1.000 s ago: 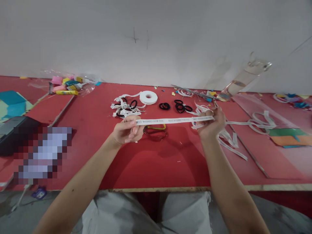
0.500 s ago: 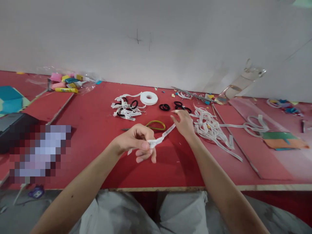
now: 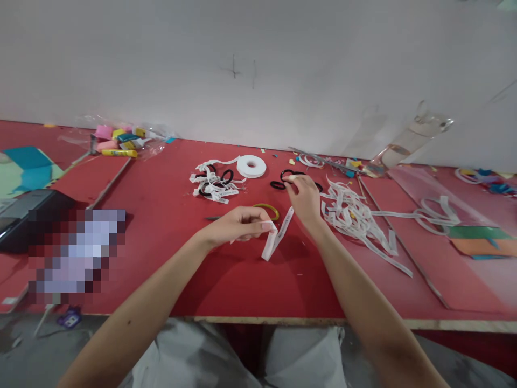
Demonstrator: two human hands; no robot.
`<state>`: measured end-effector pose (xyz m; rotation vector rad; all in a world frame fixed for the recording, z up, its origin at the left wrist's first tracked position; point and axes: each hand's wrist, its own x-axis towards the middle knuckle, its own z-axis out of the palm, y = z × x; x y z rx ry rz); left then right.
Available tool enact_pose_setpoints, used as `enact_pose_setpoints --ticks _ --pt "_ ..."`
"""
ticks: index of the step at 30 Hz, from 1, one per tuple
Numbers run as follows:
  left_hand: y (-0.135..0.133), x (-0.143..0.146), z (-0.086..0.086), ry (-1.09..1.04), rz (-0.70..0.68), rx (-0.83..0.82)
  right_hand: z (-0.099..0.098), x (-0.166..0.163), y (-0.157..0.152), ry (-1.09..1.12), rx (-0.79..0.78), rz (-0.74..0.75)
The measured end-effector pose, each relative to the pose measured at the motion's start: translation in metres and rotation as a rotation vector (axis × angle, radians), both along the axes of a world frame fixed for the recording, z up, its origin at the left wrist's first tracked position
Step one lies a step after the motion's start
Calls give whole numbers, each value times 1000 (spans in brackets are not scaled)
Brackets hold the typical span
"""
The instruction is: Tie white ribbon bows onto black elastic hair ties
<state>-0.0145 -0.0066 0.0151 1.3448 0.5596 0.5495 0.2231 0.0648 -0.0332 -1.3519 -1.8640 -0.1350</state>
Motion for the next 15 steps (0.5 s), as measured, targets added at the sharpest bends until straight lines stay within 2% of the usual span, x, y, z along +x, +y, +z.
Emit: enact_pose_setpoints --ticks 5,9,11,15 --pt "6 -5 -9 -119 46 29 10 -20 -41 259 -58 261" --pt "8 -8 -12 -154 80 51 6 -38 -67 405 -255 568" --pt "8 -10 -11 -174 101 68 4 -43 -73 471 -358 651" --pt "9 -13 -10 -164 185 123 2 -47 -78 408 -456 798"
